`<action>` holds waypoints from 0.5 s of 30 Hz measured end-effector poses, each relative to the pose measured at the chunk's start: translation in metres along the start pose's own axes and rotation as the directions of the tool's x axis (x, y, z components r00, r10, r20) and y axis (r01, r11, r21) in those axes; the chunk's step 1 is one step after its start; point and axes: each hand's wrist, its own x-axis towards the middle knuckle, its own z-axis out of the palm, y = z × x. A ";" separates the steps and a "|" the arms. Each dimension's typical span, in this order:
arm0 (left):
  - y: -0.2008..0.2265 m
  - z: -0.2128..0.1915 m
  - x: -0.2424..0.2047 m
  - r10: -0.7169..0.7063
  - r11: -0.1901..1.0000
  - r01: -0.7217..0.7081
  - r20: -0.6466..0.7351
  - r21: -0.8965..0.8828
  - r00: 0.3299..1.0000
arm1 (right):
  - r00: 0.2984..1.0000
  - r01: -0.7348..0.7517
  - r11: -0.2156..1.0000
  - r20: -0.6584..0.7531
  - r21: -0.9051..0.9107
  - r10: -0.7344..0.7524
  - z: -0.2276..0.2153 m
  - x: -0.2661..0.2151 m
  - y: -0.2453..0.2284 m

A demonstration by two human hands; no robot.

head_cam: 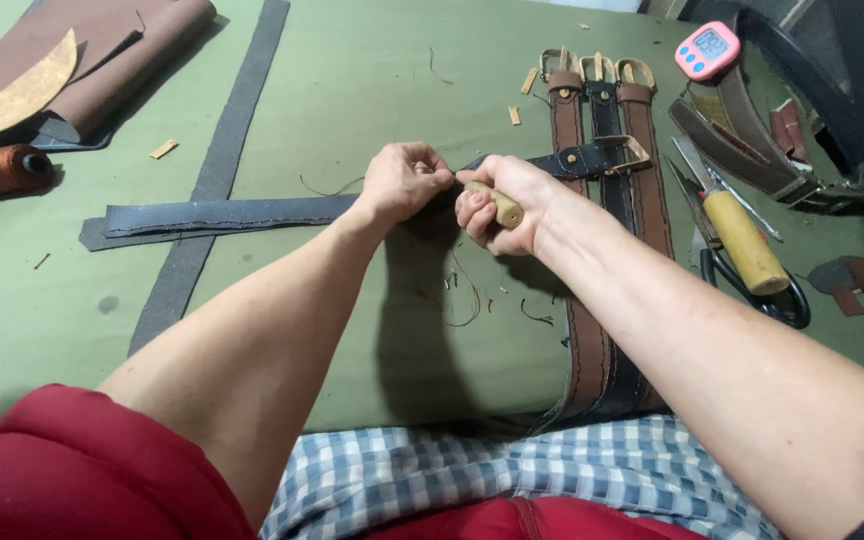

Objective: Hand-stitching a leather belt using a needle and thread at a sewing station.

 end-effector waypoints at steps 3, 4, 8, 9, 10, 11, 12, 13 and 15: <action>0.009 -0.003 -0.008 0.009 1.000 -0.009 -0.027 0.012 1.000 | 0.998 -0.053 0.985 0.046 0.165 0.046 -0.009 0.016 -0.009; 0.016 -0.006 -0.015 0.008 1.000 -0.008 -0.026 0.011 1.000 | 0.998 -0.053 0.985 0.044 0.165 0.047 -0.008 0.014 -0.010; 0.029 -0.011 -0.030 0.041 0.998 -0.039 -0.040 0.051 0.998 | 0.984 -0.159 0.900 0.135 0.406 0.113 -0.006 0.004 -0.014; 0.027 -0.011 -0.030 0.051 0.997 -0.048 -0.048 0.068 0.998 | 0.979 -0.184 0.887 0.159 0.424 0.127 -0.005 0.001 -0.014; 0.026 -0.010 -0.030 0.049 0.996 -0.046 -0.047 0.070 0.998 | 0.979 -0.187 0.885 0.159 0.426 0.129 -0.002 0.004 -0.010; 0.025 -0.010 -0.029 0.050 0.994 -0.045 -0.045 0.095 0.998 | 0.990 -0.120 0.969 0.098 0.217 0.101 0.000 0.007 -0.006; 0.024 -0.010 -0.028 0.050 0.992 -0.044 -0.044 0.119 0.998 | 0.997 -0.058 0.998 0.044 -0.009 0.059 0.004 0.009 -0.004; 0.015 -0.008 -0.021 0.047 0.992 -0.041 -0.045 0.119 0.998 | 0.997 -0.061 0.998 0.044 -0.010 0.062 0.006 0.014 0.000; 0.000 -0.001 -0.004 0.025 0.998 -0.025 -0.008 0.051 1.000 | 0.989 0.046 0.921 -0.111 -0.388 -0.097 0.008 0.022 0.006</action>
